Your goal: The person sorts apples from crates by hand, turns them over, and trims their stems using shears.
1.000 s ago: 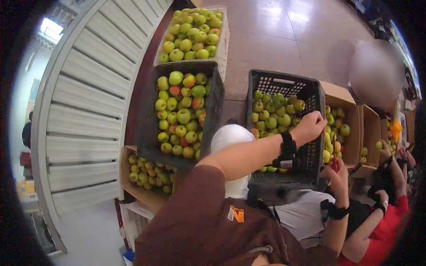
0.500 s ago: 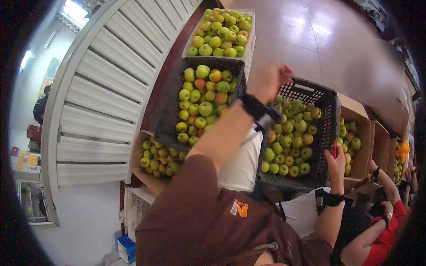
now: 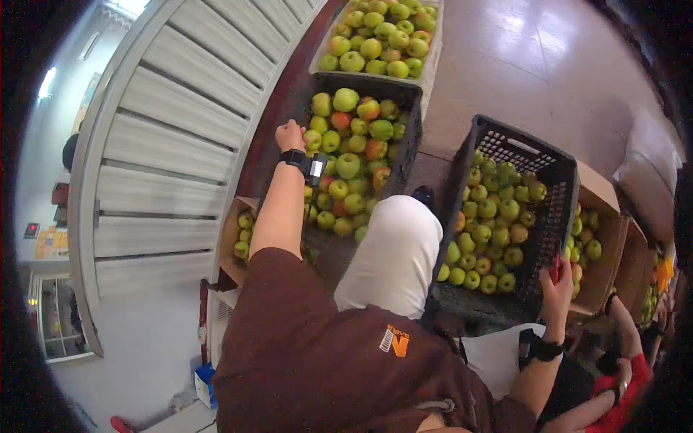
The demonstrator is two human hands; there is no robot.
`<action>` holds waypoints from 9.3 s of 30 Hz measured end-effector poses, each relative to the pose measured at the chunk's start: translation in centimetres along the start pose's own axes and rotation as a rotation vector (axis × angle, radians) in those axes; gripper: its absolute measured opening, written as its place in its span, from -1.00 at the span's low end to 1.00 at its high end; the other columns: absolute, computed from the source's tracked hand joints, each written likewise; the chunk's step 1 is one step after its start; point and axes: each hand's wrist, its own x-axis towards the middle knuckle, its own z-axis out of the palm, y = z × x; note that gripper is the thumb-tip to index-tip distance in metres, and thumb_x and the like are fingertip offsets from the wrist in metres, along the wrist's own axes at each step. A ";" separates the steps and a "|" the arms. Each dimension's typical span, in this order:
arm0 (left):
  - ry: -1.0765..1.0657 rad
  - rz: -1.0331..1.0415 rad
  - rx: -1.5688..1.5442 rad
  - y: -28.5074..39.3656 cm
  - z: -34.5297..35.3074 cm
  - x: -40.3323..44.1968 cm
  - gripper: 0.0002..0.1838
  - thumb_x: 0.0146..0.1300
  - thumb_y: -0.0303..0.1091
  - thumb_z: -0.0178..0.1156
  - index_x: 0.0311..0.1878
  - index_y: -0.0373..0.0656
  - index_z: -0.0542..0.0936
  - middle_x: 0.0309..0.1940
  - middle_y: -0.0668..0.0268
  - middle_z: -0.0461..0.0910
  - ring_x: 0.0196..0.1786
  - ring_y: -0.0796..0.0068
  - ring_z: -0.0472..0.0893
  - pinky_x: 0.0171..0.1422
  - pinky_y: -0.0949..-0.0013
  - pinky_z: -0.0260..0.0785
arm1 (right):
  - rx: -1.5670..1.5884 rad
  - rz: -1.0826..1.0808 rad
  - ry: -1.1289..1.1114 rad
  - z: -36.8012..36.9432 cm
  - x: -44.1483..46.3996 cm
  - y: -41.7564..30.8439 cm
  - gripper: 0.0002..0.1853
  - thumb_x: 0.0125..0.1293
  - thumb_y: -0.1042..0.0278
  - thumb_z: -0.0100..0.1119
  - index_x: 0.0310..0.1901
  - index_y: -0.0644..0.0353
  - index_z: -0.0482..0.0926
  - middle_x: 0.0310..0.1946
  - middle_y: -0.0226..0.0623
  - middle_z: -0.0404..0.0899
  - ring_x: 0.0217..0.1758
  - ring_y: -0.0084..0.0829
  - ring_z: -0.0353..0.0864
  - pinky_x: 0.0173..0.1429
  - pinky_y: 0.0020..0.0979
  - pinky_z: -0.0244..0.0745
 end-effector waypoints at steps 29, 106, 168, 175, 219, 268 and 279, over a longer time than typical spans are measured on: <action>-0.164 0.446 1.289 -8.1 1.2 2.2 -0.39 -0.13 -0.27 0.35 0.00 -0.23 0.32 0.03 -0.08 0.26 -0.11 -0.06 0.51 -0.02 0.09 0.42 | -0.219 0.144 -0.042 1.3 2.3 1.8 -0.55 0.03 0.48 0.19 0.01 0.27 0.36 -0.24 -0.26 0.50 -0.20 -0.42 0.48 -0.05 -0.44 0.38; -1.849 0.259 0.058 -1.5 -2.1 -45.6 -0.09 -0.07 -0.55 0.33 0.31 -0.22 -0.01 0.21 0.19 0.17 0.26 0.36 0.28 0.26 0.34 0.23 | 0.885 -0.127 0.207 7.7 -12.2 -8.0 -0.63 0.18 0.35 0.19 -0.05 0.23 0.28 -0.11 -0.33 0.40 -0.10 -0.57 0.39 0.00 -0.49 0.33; -0.187 0.596 1.307 -0.9 -31.7 -9.7 -0.59 -0.05 -0.15 0.33 -0.19 -0.23 0.57 -0.33 0.01 0.56 -0.21 0.03 0.53 -0.12 0.14 0.38 | 0.734 0.103 -0.012 7.6 -13.3 -3.4 -0.69 0.34 0.27 -0.01 0.05 0.22 0.36 -0.15 -0.28 0.53 -0.16 -0.43 0.55 0.00 -0.44 0.40; -0.218 0.666 1.496 -0.7 -30.4 -9.6 -0.58 -0.03 -0.22 0.34 -0.12 -0.23 0.52 -0.25 -0.02 0.49 -0.14 -0.01 0.49 -0.07 0.14 0.38 | 0.700 0.106 -0.017 8.0 -13.0 -2.9 -0.69 0.34 0.31 -0.01 0.06 0.23 0.35 -0.15 -0.28 0.52 -0.18 -0.45 0.54 0.00 -0.46 0.39; -0.754 1.142 1.590 -2.9 18.2 -32.9 -0.65 0.16 -0.13 0.00 -0.02 0.02 0.57 0.09 0.26 0.44 0.23 0.17 0.31 0.24 -0.21 -0.01 | -0.233 -0.732 -0.024 15.3 -6.0 -21.9 -0.77 0.09 0.21 0.07 -0.42 0.23 0.48 -0.41 -0.15 0.46 -0.26 -0.18 0.48 -0.20 -0.18 0.39; -0.927 0.513 0.344 -0.1 17.7 -35.6 -0.77 0.19 -0.24 0.05 -0.25 -0.24 0.43 -0.28 0.13 0.47 -0.19 0.14 0.51 -0.06 0.16 0.36 | 0.568 -0.342 -0.472 6.3 -13.4 -16.5 -0.71 0.17 0.25 0.17 -0.49 0.33 0.43 -0.64 -0.37 0.38 -0.56 -0.55 0.39 -0.45 -0.42 0.32; -1.248 -0.093 -0.454 4.6 14.1 -42.0 -0.86 0.21 -0.42 -0.05 -0.35 -0.29 0.46 -0.39 0.20 0.52 -0.40 0.39 0.53 -0.32 0.38 0.43 | 1.199 -0.028 0.041 10.4 -12.5 -12.7 -0.73 0.31 0.11 0.00 -0.28 0.17 0.43 -0.56 -0.47 0.45 -0.59 -0.64 0.41 -0.58 -0.55 0.36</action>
